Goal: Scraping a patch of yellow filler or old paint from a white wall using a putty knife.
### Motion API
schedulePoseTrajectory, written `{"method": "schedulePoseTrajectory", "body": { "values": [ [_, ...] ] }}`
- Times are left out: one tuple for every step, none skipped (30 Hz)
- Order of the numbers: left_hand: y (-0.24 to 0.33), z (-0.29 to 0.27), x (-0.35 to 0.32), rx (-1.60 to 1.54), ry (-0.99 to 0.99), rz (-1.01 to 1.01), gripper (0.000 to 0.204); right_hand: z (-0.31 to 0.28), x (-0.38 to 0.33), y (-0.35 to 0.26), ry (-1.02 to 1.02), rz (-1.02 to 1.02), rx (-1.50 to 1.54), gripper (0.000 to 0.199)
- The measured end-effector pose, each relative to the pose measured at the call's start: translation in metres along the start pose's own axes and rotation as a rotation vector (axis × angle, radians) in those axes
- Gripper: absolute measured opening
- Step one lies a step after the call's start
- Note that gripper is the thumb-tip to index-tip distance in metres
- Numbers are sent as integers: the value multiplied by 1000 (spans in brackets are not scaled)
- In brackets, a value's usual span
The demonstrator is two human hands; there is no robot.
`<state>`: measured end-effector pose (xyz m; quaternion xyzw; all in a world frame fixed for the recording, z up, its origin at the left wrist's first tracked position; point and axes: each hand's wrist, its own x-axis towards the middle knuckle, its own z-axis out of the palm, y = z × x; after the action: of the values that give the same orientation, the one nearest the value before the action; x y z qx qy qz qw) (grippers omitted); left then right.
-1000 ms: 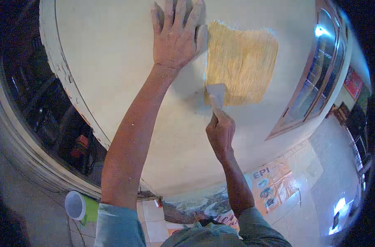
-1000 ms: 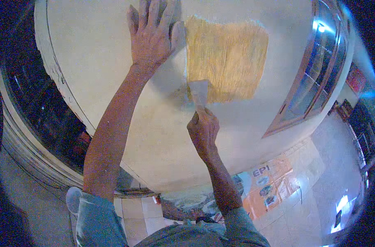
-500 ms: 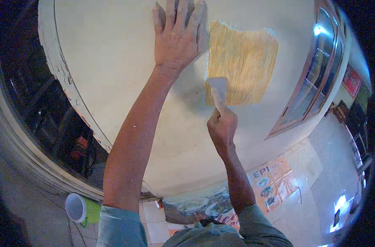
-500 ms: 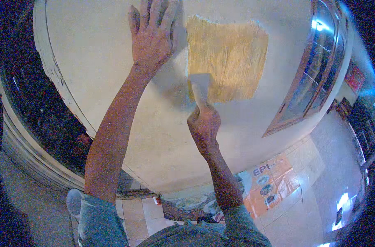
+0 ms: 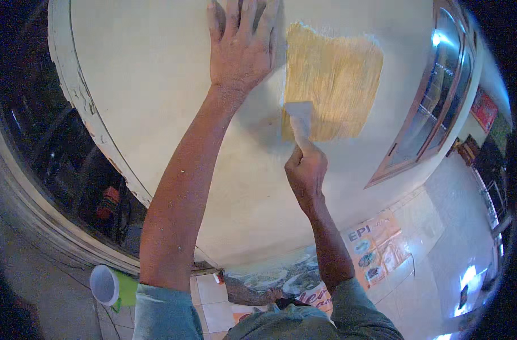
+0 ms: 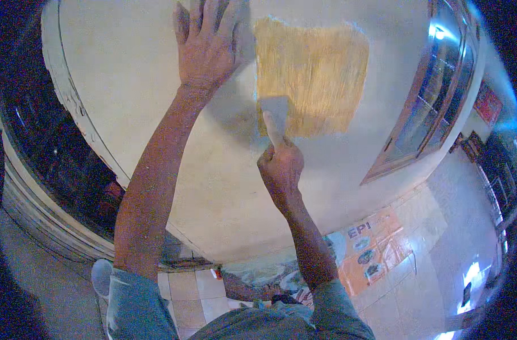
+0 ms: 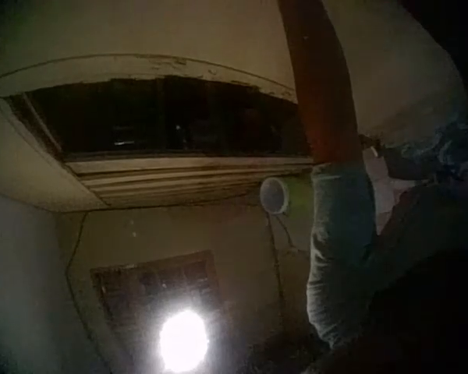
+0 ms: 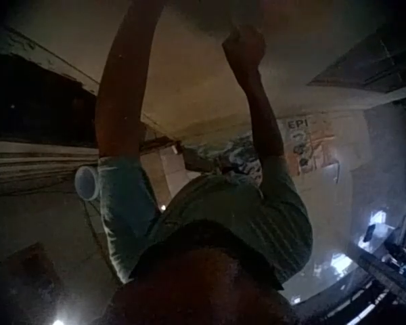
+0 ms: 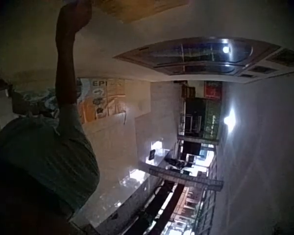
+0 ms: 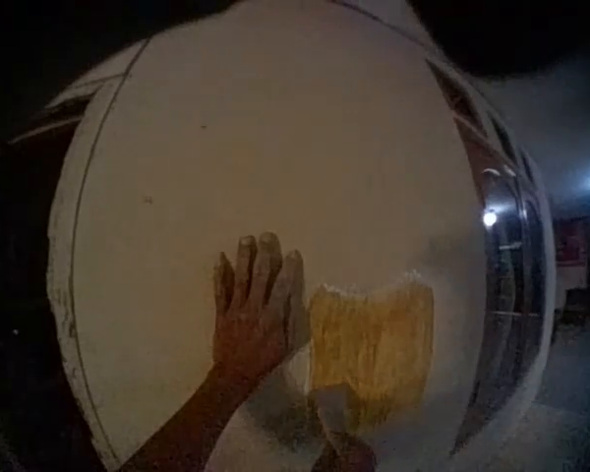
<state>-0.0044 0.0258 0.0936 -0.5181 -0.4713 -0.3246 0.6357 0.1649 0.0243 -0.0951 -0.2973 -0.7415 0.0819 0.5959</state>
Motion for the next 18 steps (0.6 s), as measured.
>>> {"method": "schedulePoseTrajectory", "body": {
  "values": [
    [-10,17,4,58,251,46,68,-2,6,-8,0,-4,5,61],
    [-18,28,4,118,495,97,70,-5,22,-20,-63,10,-19,67],
    [-11,28,2,106,496,91,70,-9,38,-20,-120,31,-66,73],
    [-3,21,-1,-36,417,91,72,-6,55,-14,-120,39,-72,73],
    [4,17,0,-180,344,88,73,-5,75,-8,-15,-17,-145,72],
    [0,17,2,-171,340,89,73,-4,89,-16,82,-81,-196,71],
    [-3,19,8,-65,393,102,75,-9,97,-26,77,-84,-189,71],
    [-9,21,6,46,436,117,77,-18,108,-49,30,-58,-132,69],
    [-8,19,4,45,428,111,77,-24,112,-57,-13,-29,-93,67],
    [-6,16,1,10,353,98,77,-20,107,-51,-22,-26,-95,67],
    [-4,13,0,-26,283,84,77,-18,96,-42,-71,24,-137,65],
    [-7,12,-2,-19,277,80,77,-12,81,-35,-121,71,-172,63],
    [-10,18,-4,-16,295,76,75,-2,58,-22,-60,17,-109,57],
    [-12,21,-4,-11,318,72,73,7,31,-6,6,-41,-45,56],
    [-8,11,-4,-9,318,71,73,17,2,11,15,-71,-63,57],
    [5,-3,-2,80,147,31,70,21,-27,33,29,-96,-107,58],
    [11,-13,-2,185,-33,2,67,30,-59,51,0,-42,-77,57],
    [5,-9,0,190,-31,0,67,36,-84,57,-28,5,-39,55]
  ]
}}
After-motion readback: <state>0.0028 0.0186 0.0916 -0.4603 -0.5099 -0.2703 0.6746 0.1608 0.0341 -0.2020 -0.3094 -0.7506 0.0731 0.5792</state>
